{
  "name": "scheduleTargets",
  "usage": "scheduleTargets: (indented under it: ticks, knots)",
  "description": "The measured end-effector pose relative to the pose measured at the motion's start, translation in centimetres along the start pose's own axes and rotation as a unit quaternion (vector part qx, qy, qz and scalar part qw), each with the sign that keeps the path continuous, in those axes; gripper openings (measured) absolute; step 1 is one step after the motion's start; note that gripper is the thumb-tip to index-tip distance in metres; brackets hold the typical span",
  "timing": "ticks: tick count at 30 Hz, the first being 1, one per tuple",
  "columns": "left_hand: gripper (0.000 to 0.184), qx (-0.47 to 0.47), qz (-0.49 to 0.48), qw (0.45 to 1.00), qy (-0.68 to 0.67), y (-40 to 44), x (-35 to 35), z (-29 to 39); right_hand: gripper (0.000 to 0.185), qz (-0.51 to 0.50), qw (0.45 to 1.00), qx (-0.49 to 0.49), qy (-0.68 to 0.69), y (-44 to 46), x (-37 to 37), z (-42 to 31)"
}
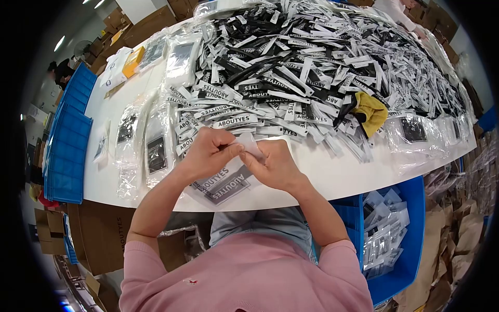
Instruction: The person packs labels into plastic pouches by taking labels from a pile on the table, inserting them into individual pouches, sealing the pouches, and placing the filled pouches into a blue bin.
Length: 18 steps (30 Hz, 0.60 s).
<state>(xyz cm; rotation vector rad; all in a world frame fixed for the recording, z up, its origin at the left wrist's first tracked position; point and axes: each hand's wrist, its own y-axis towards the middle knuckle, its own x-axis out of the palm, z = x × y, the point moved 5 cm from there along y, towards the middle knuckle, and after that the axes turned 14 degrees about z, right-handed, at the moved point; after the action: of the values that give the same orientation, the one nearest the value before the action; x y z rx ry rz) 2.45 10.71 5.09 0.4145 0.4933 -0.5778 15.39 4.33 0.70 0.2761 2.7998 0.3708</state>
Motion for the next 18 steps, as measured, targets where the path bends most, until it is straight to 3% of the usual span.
scheduleTargets:
  ticks: [2, 4, 5, 7, 8, 11, 13, 16, 18]
  knots:
    - [0.023, 0.036, 0.034, 0.999, 0.01, -0.2, -0.5, 0.0, 0.014, 0.021, 0.999, -0.031, -0.026, -0.2, -0.3, -0.2]
    - [0.019, -0.025, 0.064, 0.998, 0.008, -0.4, -1.9, -0.7, 0.016, 0.003, 0.999, -0.001, 0.039, -0.5, -0.8, -0.3]
    - [0.009, 0.064, 0.075, 0.993, 0.062, -0.4, -2.3, 0.3, 0.016, 0.004, 0.999, -0.002, 0.038, -0.6, -0.8, -0.2]
    - [0.005, 0.259, 0.111, 0.94, 0.191, -1.2, -1.1, 2.2, 0.007, 0.036, 0.98, -0.162, -0.11, -1.2, -0.8, -1.1]
    - [0.007, 0.28, 0.031, 0.92, 0.271, -1.7, 0.2, 2.4, 0.007, 0.036, 0.98, -0.161, -0.111, -1.3, -0.6, -1.2]
    - [0.013, 0.3, -0.003, 0.91, 0.287, -2.1, 1.8, 3.0, 0.007, 0.032, 0.962, -0.198, -0.186, -2.0, -0.3, -1.8]
    - [0.015, 0.256, -0.029, 0.929, 0.265, -2.2, 2.0, 2.7, 0.007, 0.034, 0.979, -0.17, -0.106, -2.8, -1.6, -1.7]
    - [0.018, 0.182, -0.048, 0.96, 0.209, -2.2, 1.7, 0.4, 0.007, 0.02, 0.982, -0.142, -0.125, -5.3, -5.9, -0.7]
    - [0.017, 0.11, -0.024, 0.969, 0.219, -2.4, 0.0, -2.0, 0.008, 0.018, 0.981, -0.054, -0.186, -7.3, -13.1, 0.7]
